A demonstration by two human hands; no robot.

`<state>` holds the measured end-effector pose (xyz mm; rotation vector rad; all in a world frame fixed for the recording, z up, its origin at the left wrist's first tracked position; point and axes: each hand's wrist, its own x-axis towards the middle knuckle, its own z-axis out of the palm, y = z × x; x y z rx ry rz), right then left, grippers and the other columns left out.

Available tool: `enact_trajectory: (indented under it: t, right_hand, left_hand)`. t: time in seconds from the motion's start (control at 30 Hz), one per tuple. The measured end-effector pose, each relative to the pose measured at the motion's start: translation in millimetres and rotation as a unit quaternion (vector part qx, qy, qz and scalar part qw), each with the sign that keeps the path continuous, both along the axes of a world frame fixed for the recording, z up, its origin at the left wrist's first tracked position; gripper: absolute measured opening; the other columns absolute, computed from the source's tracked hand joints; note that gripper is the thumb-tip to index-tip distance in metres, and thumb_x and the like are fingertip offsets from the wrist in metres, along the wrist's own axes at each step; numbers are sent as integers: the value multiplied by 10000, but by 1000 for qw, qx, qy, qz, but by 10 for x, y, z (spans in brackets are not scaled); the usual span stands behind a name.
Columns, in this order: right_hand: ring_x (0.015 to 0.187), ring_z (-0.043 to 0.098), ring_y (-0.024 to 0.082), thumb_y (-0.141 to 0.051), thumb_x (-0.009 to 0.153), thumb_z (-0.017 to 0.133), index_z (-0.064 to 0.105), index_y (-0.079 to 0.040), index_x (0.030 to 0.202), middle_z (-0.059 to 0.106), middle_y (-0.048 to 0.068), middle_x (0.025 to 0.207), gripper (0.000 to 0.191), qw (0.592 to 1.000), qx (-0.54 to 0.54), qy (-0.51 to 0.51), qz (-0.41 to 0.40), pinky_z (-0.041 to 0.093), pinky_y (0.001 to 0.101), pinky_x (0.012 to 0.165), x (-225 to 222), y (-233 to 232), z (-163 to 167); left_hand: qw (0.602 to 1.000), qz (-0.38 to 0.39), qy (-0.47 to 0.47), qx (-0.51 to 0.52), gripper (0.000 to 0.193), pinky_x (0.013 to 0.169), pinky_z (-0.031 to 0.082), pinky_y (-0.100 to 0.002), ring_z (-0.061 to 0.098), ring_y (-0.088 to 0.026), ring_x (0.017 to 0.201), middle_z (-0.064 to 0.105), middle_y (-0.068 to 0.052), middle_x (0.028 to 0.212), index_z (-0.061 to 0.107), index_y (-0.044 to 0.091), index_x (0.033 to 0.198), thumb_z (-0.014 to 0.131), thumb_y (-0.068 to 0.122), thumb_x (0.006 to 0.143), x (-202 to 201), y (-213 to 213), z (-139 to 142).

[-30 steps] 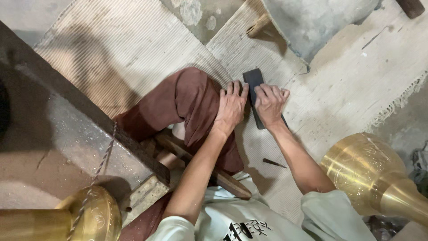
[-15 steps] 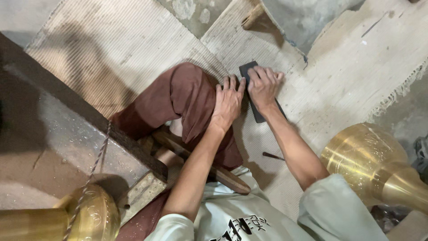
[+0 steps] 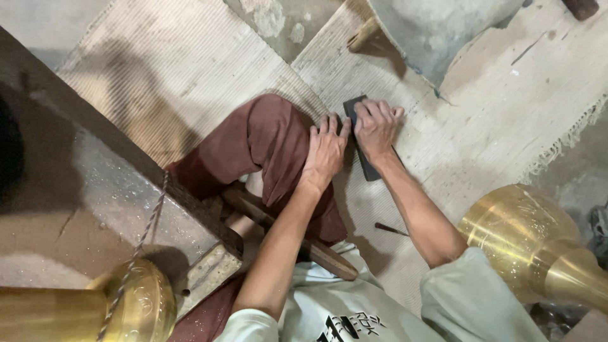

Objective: The person sits cross-legged on a mat and uses a chisel and hammer to engrave decorative patterns onto a brass vessel. They repeatedly tap the chisel against the vessel's surface to create fine lines and motifs.

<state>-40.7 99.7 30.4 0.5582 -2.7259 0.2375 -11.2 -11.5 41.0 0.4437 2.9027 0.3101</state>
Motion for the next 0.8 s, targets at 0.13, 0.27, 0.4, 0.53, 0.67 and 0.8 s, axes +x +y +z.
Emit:
enact_trajectory:
  t: [0.13,0.27,0.4,0.53,0.67,0.8]
  right_hand:
    - [955,649,216,-38,832,713,765,-104,994,726,15,1054,182,1000,-4,-5,10,351,442,848,97,21,32]
    - [951,638,214,-70,913,713,772,-121,1009,730,5,1086,124,1000,0,-1,-10,354,446,841,32,-11,27]
    - [970,660,257,-94,918,698,781,-108,999,736,32,1026,117,995,-63,-68,-43,387,460,868,-99,-120,37]
    - [897,672,176,-94,966,711,757,-32,1059,731,43,992,121,902,-371,-183,-121,507,366,809,127,-207,16]
    - [893,678,89,-56,996,721,706,41,1211,713,43,1016,236,728,-606,-313,-72,566,229,781,455,-359,8]
    - [900,650,75,-219,982,774,586,41,1414,697,52,1044,538,597,-680,-419,76,555,206,810,800,-459,221]
  left_hand:
    - [1000,5,-2,4,713,1015,460,-495,482,-372,1350,492,-221,1480,464,98,1493,697,200,827,8,2,-10]
    - [1000,6,7,5,692,1030,461,-494,482,-370,1357,494,-219,1493,472,82,1484,704,200,843,52,25,-50]
    - [990,36,-17,134,779,1046,450,-494,475,-387,1364,499,-226,1484,459,20,1473,767,187,778,108,-102,-38]
    - [908,145,-13,393,837,1088,432,-502,481,-444,1331,506,-268,1450,434,-37,1449,836,218,761,285,-238,8]
    - [855,197,111,466,844,1076,446,-478,522,-447,1294,525,-291,1425,397,-60,1476,854,214,822,581,-399,237]
    - [806,250,149,515,570,1039,547,-408,660,-371,1217,631,-214,1357,535,-25,1420,773,118,923,1009,-618,705]
